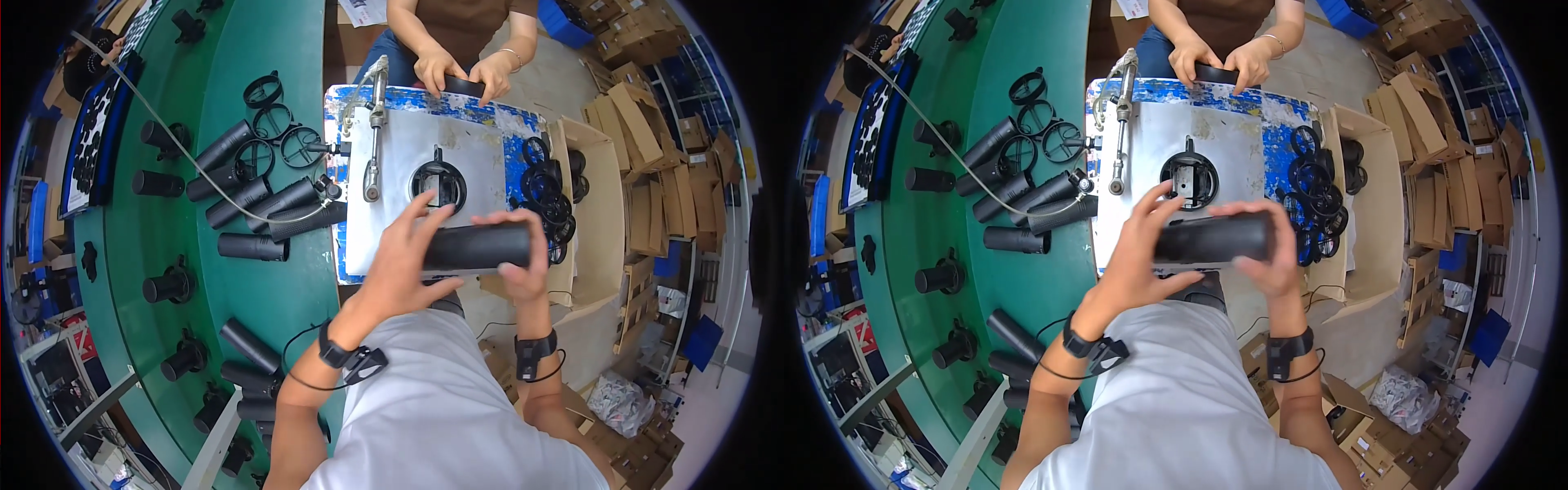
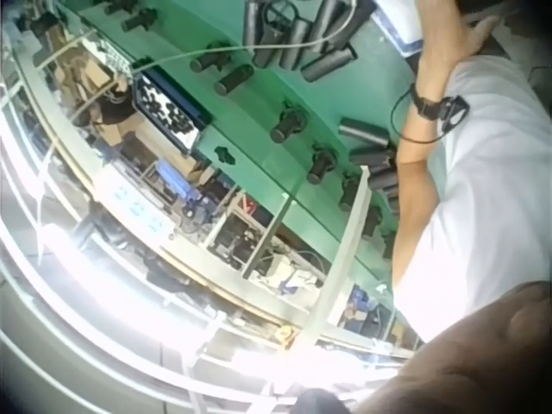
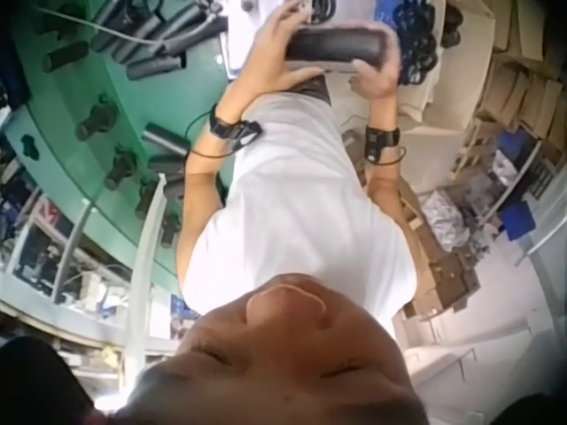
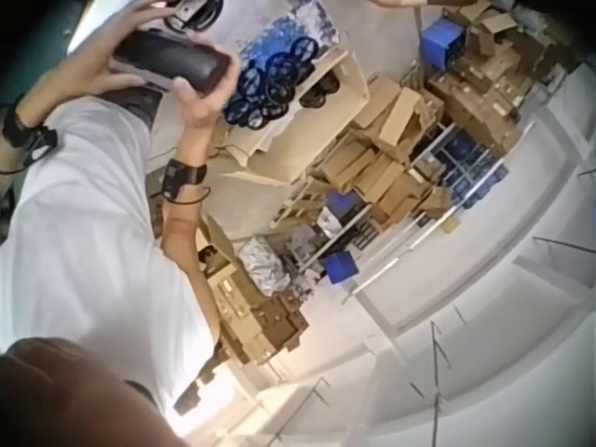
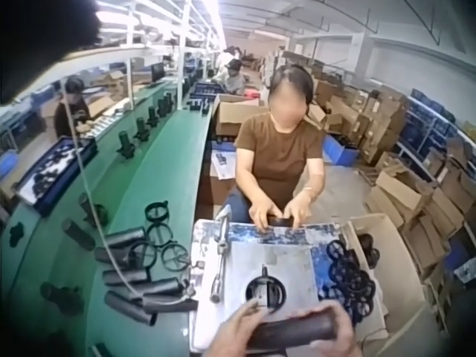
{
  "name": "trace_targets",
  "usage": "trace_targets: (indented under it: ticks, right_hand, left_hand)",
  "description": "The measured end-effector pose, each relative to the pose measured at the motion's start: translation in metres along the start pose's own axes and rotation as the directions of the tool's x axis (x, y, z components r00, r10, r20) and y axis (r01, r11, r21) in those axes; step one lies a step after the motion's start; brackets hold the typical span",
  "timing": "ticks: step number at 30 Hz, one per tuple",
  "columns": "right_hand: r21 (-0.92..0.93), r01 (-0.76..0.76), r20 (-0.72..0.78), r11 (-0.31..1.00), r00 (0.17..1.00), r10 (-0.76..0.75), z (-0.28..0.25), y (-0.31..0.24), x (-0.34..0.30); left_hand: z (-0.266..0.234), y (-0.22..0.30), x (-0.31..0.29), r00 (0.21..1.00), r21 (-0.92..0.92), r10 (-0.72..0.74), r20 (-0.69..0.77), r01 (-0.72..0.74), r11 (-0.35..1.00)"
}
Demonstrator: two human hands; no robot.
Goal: The person assembles a microphone by placing a shock mount into a metal jig, inserting the microphone body into the mount, and then removing the completed assembly to place it on the table.
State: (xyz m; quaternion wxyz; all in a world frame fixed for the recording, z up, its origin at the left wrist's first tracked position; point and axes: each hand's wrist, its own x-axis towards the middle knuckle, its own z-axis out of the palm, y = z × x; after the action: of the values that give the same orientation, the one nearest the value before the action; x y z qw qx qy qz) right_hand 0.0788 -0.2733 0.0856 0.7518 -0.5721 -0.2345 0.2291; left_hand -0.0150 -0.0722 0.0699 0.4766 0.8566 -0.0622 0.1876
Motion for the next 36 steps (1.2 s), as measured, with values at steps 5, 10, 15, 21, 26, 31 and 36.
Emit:
trace_targets:
  ticks: [5,10,15,21,26,31,36]
  right_hand:
    - [0.221,0.090,0.183,0.971,0.974,-0.132,-0.014,-0.013,-0.010]
    - [-0.154,0.043,0.063,0.987,0.997,-0.034,-0.013,-0.031,-0.008]
    - [-0.393,0.287,0.325,0.874,0.932,-0.161,-0.022,-0.045,-0.009]
    - [-0.735,0.273,0.345,0.620,0.938,-0.004,0.000,-0.073,0.006]
    - [-0.900,0.204,0.190,0.385,0.979,-0.075,-0.003,-0.054,0.040]
    - [-0.950,0.168,0.196,0.265,0.977,0.083,0.030,-0.058,0.081]
    - [-0.963,0.265,0.268,0.049,0.924,0.273,0.065,-0.039,0.116]
  left_hand:
    - [0.009,-0.010,-0.023,0.911,-0.842,-0.259,0.322,0.400,0.361]
    - [0.010,-0.013,-0.015,0.990,-0.715,-0.138,0.010,0.104,0.691]
    - [0.008,-0.013,-0.012,0.954,-0.931,-0.277,0.115,0.201,0.305]
    - [0.018,-0.043,-0.009,0.960,-0.932,-0.200,0.198,0.247,0.266]
    - [0.031,-0.043,-0.024,0.794,-0.754,-0.553,0.253,0.520,0.401]
    - [0.031,-0.056,-0.042,0.777,-0.739,-0.588,0.223,0.528,0.418]
    - [0.024,-0.066,-0.050,0.781,-0.745,-0.585,0.218,0.520,0.417]
